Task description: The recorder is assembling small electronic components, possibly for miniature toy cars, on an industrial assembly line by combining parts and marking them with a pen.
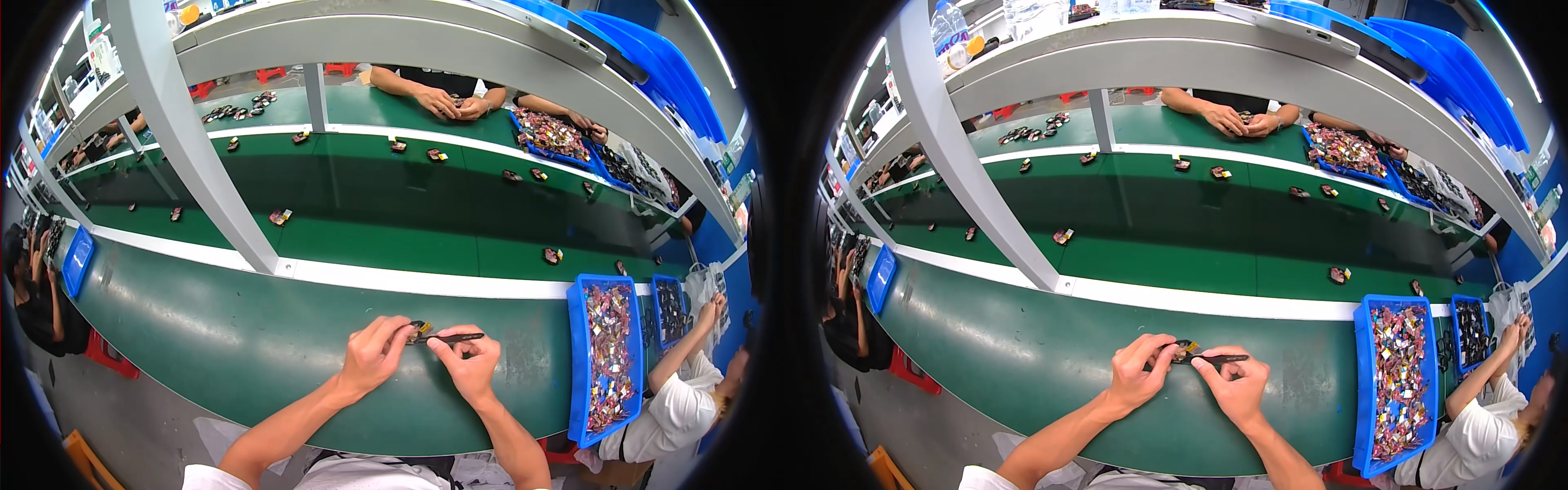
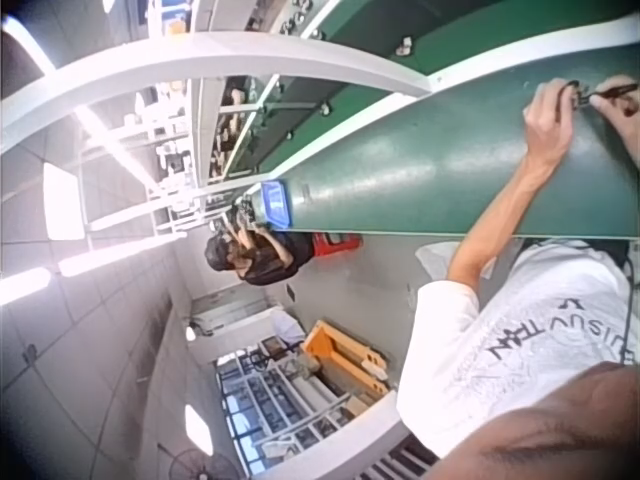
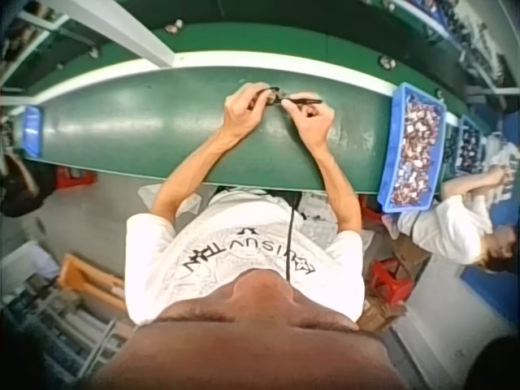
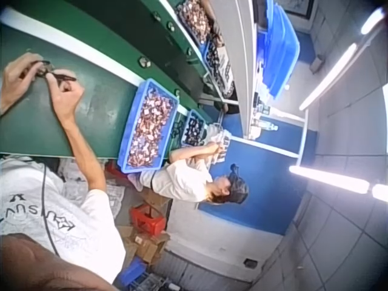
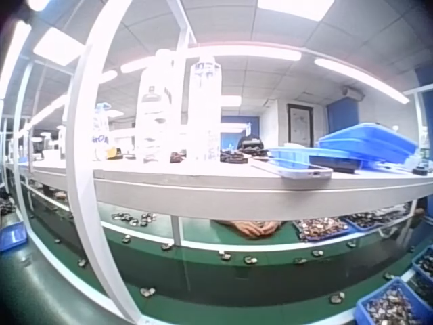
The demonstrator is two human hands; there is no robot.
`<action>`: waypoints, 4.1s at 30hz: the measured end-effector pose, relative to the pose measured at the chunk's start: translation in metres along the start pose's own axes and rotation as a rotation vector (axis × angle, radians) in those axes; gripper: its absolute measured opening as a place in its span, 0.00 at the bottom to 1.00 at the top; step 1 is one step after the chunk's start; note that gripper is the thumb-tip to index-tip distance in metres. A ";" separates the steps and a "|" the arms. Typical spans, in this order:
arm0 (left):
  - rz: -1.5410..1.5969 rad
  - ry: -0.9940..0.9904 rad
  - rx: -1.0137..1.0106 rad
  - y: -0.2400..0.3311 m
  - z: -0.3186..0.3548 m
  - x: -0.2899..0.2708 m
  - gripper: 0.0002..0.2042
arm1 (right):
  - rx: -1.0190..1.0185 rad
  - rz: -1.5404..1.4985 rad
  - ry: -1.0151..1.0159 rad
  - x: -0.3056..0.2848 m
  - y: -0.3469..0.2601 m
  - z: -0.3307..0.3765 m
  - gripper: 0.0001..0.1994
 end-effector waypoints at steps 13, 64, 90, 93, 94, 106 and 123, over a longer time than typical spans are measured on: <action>0.159 -0.105 -0.054 -0.004 0.002 0.006 0.05 | 0.366 -0.431 0.008 0.000 0.004 -0.004 0.06; 0.869 -0.388 -0.570 -0.028 0.007 0.020 0.11 | -0.209 0.079 0.010 0.002 -0.012 0.005 0.07; 0.805 -0.354 -0.510 -0.028 0.008 0.021 0.08 | -0.340 0.140 -0.152 0.007 -0.021 0.001 0.08; 0.787 -0.357 -0.516 -0.028 0.008 0.021 0.08 | -0.348 0.136 -0.150 0.007 -0.022 0.001 0.08; 0.786 -0.358 -0.513 -0.029 0.008 0.022 0.08 | -0.347 0.135 -0.151 0.008 -0.022 0.001 0.08; 0.731 -0.423 -0.556 -0.030 0.006 0.025 0.09 | -0.598 0.368 -0.265 0.014 -0.025 0.010 0.10; 0.606 -0.452 -0.543 -0.032 0.004 0.027 0.06 | -0.529 0.256 -0.224 0.018 -0.020 0.008 0.07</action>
Point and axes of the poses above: each hand's wrist, its own z-axis away from the middle knuckle, its own x-axis out of the palm, y = z × x, the point moved 4 cm from there along -z, towards the middle knuckle, and after that the axes turned 12 degrees about -z, right-handed, at the moved point
